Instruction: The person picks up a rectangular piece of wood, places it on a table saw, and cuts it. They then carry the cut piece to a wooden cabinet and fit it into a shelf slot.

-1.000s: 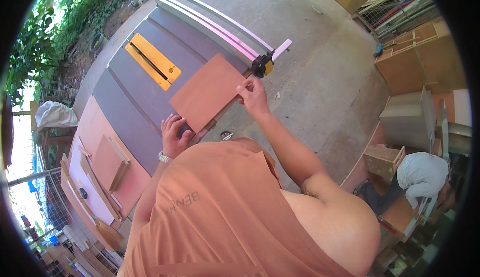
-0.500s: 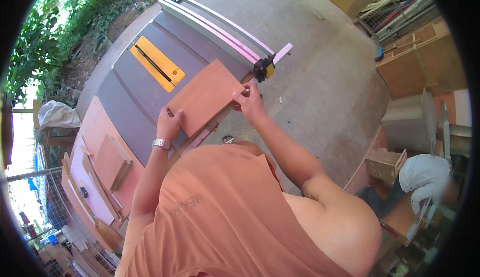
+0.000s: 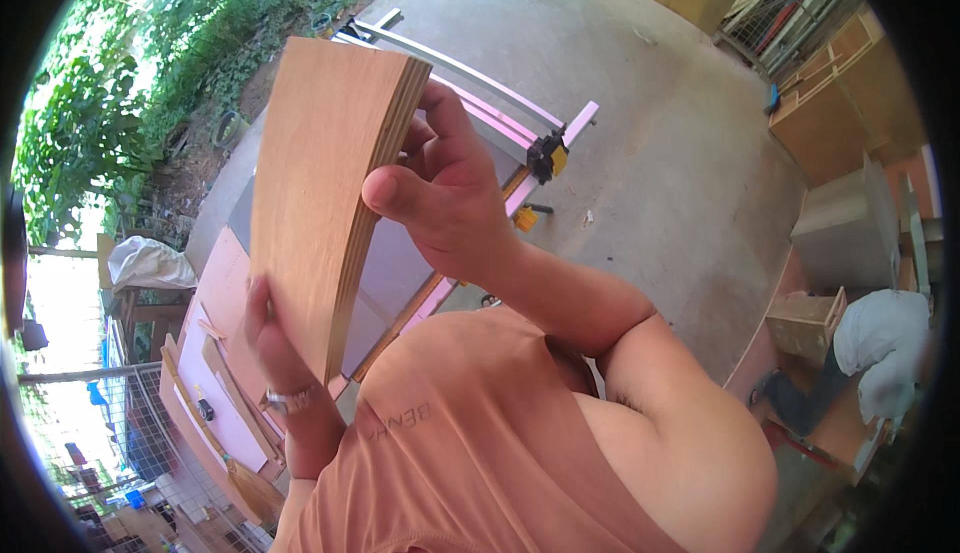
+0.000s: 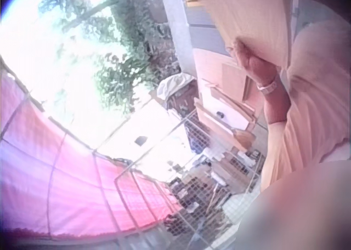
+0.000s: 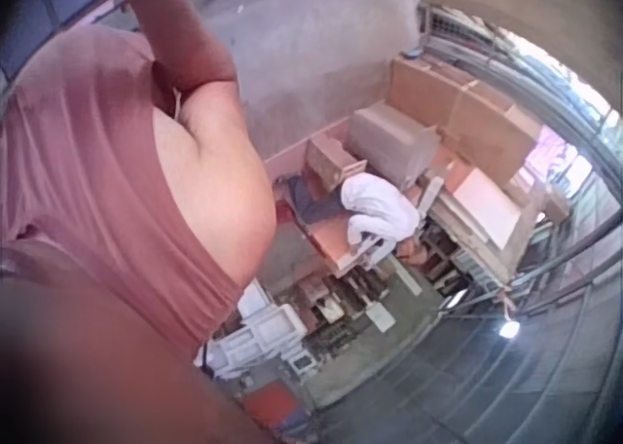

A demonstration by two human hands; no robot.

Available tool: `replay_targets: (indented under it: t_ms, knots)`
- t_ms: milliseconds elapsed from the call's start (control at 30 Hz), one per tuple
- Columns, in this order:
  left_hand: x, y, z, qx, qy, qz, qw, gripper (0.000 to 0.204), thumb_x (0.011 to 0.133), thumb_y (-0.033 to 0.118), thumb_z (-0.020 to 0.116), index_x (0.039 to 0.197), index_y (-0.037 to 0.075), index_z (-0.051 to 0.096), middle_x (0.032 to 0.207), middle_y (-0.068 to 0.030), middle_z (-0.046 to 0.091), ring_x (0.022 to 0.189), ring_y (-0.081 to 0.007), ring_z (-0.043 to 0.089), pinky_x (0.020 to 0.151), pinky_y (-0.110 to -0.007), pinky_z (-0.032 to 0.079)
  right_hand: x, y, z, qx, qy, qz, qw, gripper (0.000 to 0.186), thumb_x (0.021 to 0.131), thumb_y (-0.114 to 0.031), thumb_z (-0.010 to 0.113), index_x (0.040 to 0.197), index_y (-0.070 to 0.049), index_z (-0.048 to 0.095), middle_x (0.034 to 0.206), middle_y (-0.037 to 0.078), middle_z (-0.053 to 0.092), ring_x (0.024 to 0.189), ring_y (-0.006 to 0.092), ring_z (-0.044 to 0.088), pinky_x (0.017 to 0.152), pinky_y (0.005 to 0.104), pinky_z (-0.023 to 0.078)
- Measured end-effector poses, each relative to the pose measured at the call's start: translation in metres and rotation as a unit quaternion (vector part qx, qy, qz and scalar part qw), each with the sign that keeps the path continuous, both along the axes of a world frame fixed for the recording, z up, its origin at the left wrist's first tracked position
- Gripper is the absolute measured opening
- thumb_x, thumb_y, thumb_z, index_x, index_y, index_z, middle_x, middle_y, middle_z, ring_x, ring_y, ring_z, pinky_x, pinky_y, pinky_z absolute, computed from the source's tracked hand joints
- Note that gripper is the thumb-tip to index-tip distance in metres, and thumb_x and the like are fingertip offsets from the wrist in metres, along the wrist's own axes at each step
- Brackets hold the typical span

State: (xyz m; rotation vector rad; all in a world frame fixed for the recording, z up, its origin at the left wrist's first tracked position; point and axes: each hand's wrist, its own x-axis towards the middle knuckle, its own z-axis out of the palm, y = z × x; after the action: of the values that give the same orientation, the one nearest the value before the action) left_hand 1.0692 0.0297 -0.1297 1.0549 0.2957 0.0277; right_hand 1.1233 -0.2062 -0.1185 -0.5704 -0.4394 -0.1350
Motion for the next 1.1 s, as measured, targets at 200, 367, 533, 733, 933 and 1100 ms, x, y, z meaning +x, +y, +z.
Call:
replay_targets:
  t_ms: [200,367,533,733,933,1100]
  knots:
    - [-0.020,0.003,0.010,-0.023,-0.007,0.055,0.998,0.021,0.104,0.022,0.046,0.118,0.006,0.052,0.115,-0.0078,0.060,0.107,-0.0164,0.060,0.091,-0.032,0.049,-0.018,0.014,0.028,0.046,-0.027,0.029,0.998,0.081,0.084,-0.014,0.082,0.146,-0.008,0.031,0.136,0.013,0.055,0.121,0.0189,0.059,0.096,0.0362,0.053]
    - [-0.018,0.011,-0.009,-0.027,-0.007,0.053,0.998,0.041,0.103,0.034,0.046,0.124,0.000,0.054,0.117,-0.0140,0.064,0.101,-0.0232,0.066,0.084,-0.035,0.054,-0.018,0.021,0.034,0.060,-0.028,0.047,0.997,0.084,0.082,-0.009,0.083,0.147,-0.009,0.031,0.132,0.012,0.056,0.115,0.0185,0.063,0.093,0.0344,0.055]
    - [-0.014,0.001,-0.018,-0.101,0.027,0.020,0.994,0.033,0.104,0.033,0.046,0.113,0.005,0.060,0.101,-0.0086,0.063,0.082,-0.0217,0.065,0.060,-0.032,0.054,-0.023,0.028,0.042,-0.020,-0.016,-0.003,1.000,0.083,0.079,-0.009,0.086,0.146,-0.008,0.036,0.112,0.005,0.057,0.098,0.0107,0.063,0.080,0.0257,0.055]
    - [-0.009,-0.021,-0.027,-0.139,0.076,-0.072,0.985,0.027,0.098,0.038,0.049,0.093,0.012,0.056,0.085,-0.0072,0.062,0.074,-0.0209,0.062,0.053,-0.035,0.052,-0.019,0.040,0.046,-0.158,-0.084,-0.072,0.981,0.080,0.080,-0.015,0.087,0.145,-0.008,0.041,0.096,0.000,0.051,0.078,0.0036,0.054,0.066,0.0189,0.047]
    - [-0.013,-0.030,-0.036,-0.327,0.072,-0.114,0.935,0.026,0.096,0.036,0.048,0.087,0.012,0.053,0.084,-0.0031,0.055,0.068,-0.0181,0.057,0.050,-0.032,0.047,-0.018,0.045,0.046,-0.229,-0.056,-0.090,0.968,0.070,0.083,-0.021,0.085,0.141,-0.005,0.049,0.089,-0.003,0.051,0.073,0.0019,0.050,0.064,0.0193,0.045]
    - [-0.015,-0.030,-0.043,-0.309,0.121,-0.098,0.938,0.027,0.097,0.036,0.047,0.089,0.011,0.053,0.085,-0.0029,0.054,0.068,-0.0182,0.057,0.051,-0.032,0.048,-0.012,0.048,0.042,-0.214,-0.058,-0.080,0.972,0.069,0.083,-0.020,0.084,0.141,-0.005,0.051,0.086,-0.004,0.049,0.072,0.0017,0.046,0.063,0.0192,0.042]
